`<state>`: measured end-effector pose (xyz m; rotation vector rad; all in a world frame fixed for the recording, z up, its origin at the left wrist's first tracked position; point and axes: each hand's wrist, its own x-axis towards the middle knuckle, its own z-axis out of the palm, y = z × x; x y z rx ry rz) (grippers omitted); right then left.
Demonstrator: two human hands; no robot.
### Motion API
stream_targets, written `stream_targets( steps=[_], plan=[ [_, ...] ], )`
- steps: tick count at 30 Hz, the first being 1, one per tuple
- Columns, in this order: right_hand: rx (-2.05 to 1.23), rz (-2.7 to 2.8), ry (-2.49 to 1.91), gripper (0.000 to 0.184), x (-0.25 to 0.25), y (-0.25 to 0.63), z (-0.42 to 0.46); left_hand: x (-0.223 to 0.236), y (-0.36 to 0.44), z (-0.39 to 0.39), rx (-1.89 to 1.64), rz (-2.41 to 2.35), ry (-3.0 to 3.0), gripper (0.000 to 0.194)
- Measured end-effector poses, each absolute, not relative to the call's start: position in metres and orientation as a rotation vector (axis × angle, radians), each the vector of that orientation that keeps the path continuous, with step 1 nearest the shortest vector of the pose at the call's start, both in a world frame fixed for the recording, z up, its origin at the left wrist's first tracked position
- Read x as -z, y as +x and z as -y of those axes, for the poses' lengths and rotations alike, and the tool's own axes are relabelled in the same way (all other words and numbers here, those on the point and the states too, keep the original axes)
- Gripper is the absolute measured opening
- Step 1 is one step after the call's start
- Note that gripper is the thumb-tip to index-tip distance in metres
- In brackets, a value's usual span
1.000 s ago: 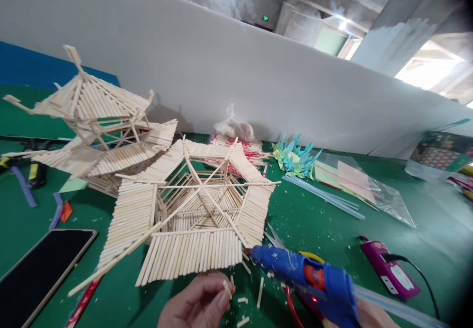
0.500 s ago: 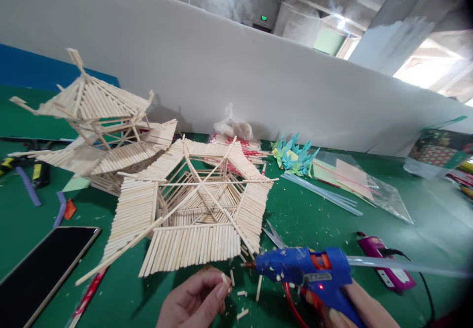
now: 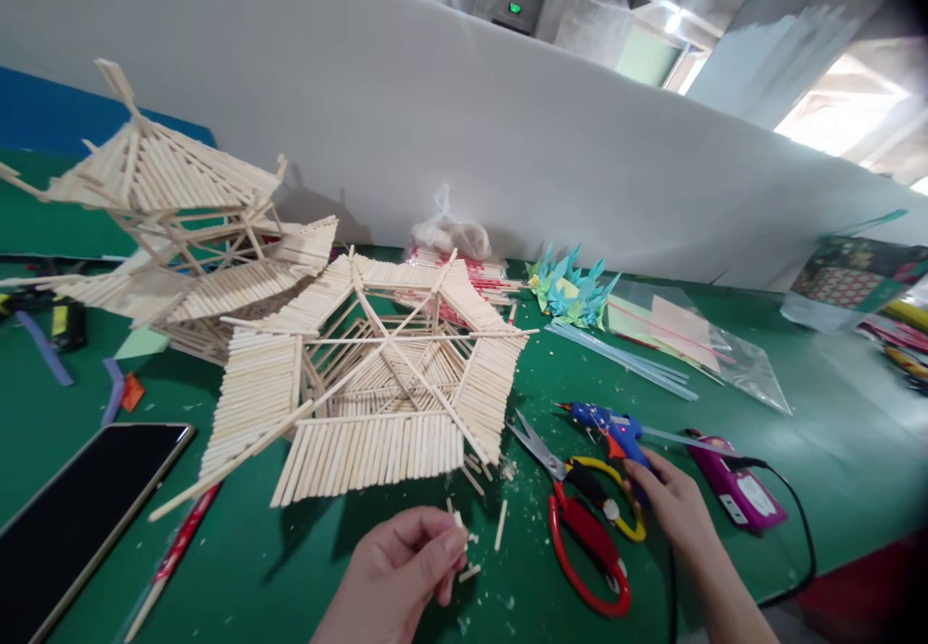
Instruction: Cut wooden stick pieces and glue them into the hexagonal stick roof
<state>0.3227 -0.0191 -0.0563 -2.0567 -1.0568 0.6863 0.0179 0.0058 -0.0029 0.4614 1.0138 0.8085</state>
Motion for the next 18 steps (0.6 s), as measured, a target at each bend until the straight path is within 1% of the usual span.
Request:
stream_targets(
  steps=[2, 5, 6, 7, 8, 10, 11, 12, 14, 18],
  plan=[
    [-0.527, 1.076, -2.123, 0.046, 0.06, 0.325, 0.015, 0.0, 0.02, -0.006, -0.8, -1.005, 0.476, 0.015],
    [-0.254, 1.125, -2.144, 0.048, 0.048, 0.309, 0.017, -0.002, 0.024, -0.006, -0.798, -0.987, 0.488, 0.016],
    [-0.2, 1.152, -2.117, 0.046, 0.04, 0.298, 0.019, -0.002, 0.025, -0.006, -0.798, -0.981, 0.492, 0.017],
    [-0.171, 1.201, -2.064, 0.039, 0.032, 0.283, 0.022, -0.002, 0.026, -0.006, -0.793, -0.974, 0.497, 0.017],
    [-0.145, 1.299, -1.915, 0.031, 0.023, 0.267, 0.025, -0.001, 0.027, -0.007, -0.789, -0.969, 0.504, 0.018],
    [-0.269, 1.566, -1.6, 0.019, 0.008, 0.233, 0.028, 0.001, 0.029, -0.007, -0.783, -0.961, 0.518, 0.019],
    [-0.363, 1.732, -1.427, 0.021, 0.002, 0.217, 0.028, 0.002, 0.029, -0.007, -0.778, -0.958, 0.521, 0.02],
    [-0.391, 1.84, -1.281, 0.023, -0.003, 0.204, 0.027, 0.003, 0.029, -0.007, -0.77, -0.952, 0.523, 0.021],
    [-0.338, 1.926, -1.163, 0.024, -0.008, 0.186, 0.023, 0.004, 0.028, -0.007, -0.746, -0.937, 0.517, 0.023],
    [-0.289, 1.995, -1.162, 0.019, -0.013, 0.179, 0.014, 0.005, 0.024, -0.007, -0.709, -0.923, 0.521, 0.024]
  ],
)
